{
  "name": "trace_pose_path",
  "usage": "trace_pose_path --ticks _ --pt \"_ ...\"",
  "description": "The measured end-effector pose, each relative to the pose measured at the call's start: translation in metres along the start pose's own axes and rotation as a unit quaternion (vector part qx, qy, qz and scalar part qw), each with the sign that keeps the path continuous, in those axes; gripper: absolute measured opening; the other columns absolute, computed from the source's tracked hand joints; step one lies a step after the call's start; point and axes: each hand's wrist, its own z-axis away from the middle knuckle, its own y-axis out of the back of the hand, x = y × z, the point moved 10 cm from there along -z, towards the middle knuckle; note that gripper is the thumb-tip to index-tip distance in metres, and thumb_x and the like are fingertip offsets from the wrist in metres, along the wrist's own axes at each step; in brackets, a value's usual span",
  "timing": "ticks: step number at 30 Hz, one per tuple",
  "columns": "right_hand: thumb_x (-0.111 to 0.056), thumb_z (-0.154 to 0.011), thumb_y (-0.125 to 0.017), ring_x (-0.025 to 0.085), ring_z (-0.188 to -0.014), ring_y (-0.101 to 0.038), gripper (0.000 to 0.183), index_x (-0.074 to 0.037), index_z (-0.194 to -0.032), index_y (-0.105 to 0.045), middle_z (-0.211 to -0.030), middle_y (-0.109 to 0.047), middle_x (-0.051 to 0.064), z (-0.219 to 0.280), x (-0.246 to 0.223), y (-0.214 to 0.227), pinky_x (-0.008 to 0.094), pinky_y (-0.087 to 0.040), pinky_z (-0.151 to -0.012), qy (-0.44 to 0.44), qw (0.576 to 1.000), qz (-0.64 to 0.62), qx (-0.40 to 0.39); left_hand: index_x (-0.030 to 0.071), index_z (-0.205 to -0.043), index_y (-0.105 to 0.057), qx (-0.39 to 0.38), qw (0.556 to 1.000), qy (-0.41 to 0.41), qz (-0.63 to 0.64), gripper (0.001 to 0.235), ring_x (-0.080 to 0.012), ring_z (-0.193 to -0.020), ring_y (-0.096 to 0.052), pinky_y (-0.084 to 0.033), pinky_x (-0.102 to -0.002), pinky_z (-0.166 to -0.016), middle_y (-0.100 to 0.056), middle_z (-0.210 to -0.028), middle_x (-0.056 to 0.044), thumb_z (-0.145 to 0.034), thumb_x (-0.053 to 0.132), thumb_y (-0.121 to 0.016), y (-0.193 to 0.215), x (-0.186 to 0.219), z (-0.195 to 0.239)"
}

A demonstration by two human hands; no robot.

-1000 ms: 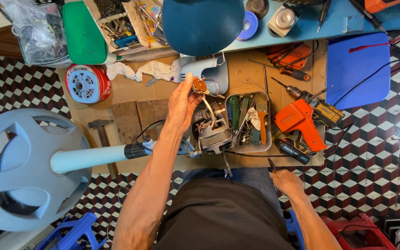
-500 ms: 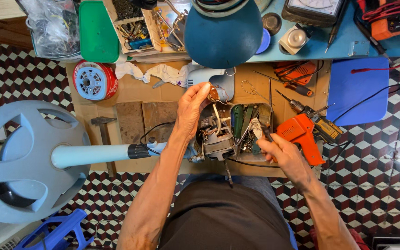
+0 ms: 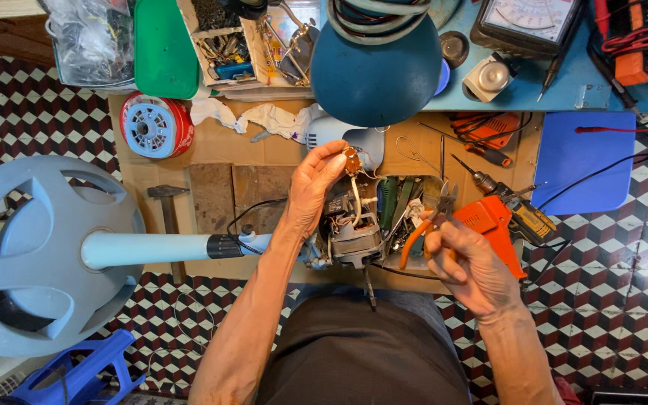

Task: The person uses a heat gun to apply heat to a small electronic component, then uses pliers to adjust wires and a white plastic housing. The person repeatedly heats the component and manipulates wires and connectors throughout the clip.

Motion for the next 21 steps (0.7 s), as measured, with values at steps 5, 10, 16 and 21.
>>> trace_pose_path --ticks 5,10,16,21 --pt "-0.014 -0.099 -0.069 0.013 -0.075 -0.058 0.032 0.009 -0.121 -0.064 -0.113 -0.069 0.018 0.004 -0.028 -0.015 0.020 -0.048 -0.055 0.054 0.994 -0.067 -0.069 -0.001 -0.132 -0.061 0.015 0.999 -0.015 -0.043 0.042 -0.0140 -0.112 -0.065 -0.050 -0.029 -0.103 -0.069 -0.122 -0.010 -0.097 0.019 -0.072 0.004 -0.001 0.000" --pt "-0.014 -0.104 -0.065 0.017 -0.082 -0.059 0.030 0.003 -0.128 -0.066 -0.116 -0.069 0.022 -0.012 -0.017 -0.052 0.024 -0.051 -0.058 0.060 0.997 0.010 -0.043 0.000 -0.124 -0.067 0.058 0.998 -0.001 -0.039 0.039 -0.0110 -0.101 -0.067 -0.052 -0.028 -0.095 -0.073 -0.111 -0.006 -0.096 0.026 -0.073 0.012 -0.007 -0.004" --pt "-0.019 -0.098 -0.054 0.010 -0.110 -0.066 0.035 -0.003 -0.129 -0.062 -0.120 -0.071 0.007 -0.060 -0.038 -0.069 0.028 -0.051 -0.096 0.091 0.898 0.430 0.012 0.002 -0.114 -0.069 0.092 0.995 0.017 -0.019 0.038 -0.0109 -0.090 -0.066 -0.052 -0.028 -0.088 -0.072 -0.100 -0.005 -0.094 0.033 -0.075 0.016 -0.016 -0.008" --pt "-0.021 -0.098 -0.048 0.024 -0.085 -0.072 0.030 -0.004 -0.114 -0.065 -0.087 -0.073 0.013 -0.083 -0.024 -0.064 0.039 -0.056 -0.078 -0.028 0.776 0.628 0.046 0.003 -0.111 -0.069 0.098 0.995 0.029 -0.007 0.040 -0.0131 -0.095 -0.067 -0.055 -0.034 -0.092 -0.072 -0.101 -0.005 -0.092 0.039 -0.074 0.015 -0.015 -0.011"
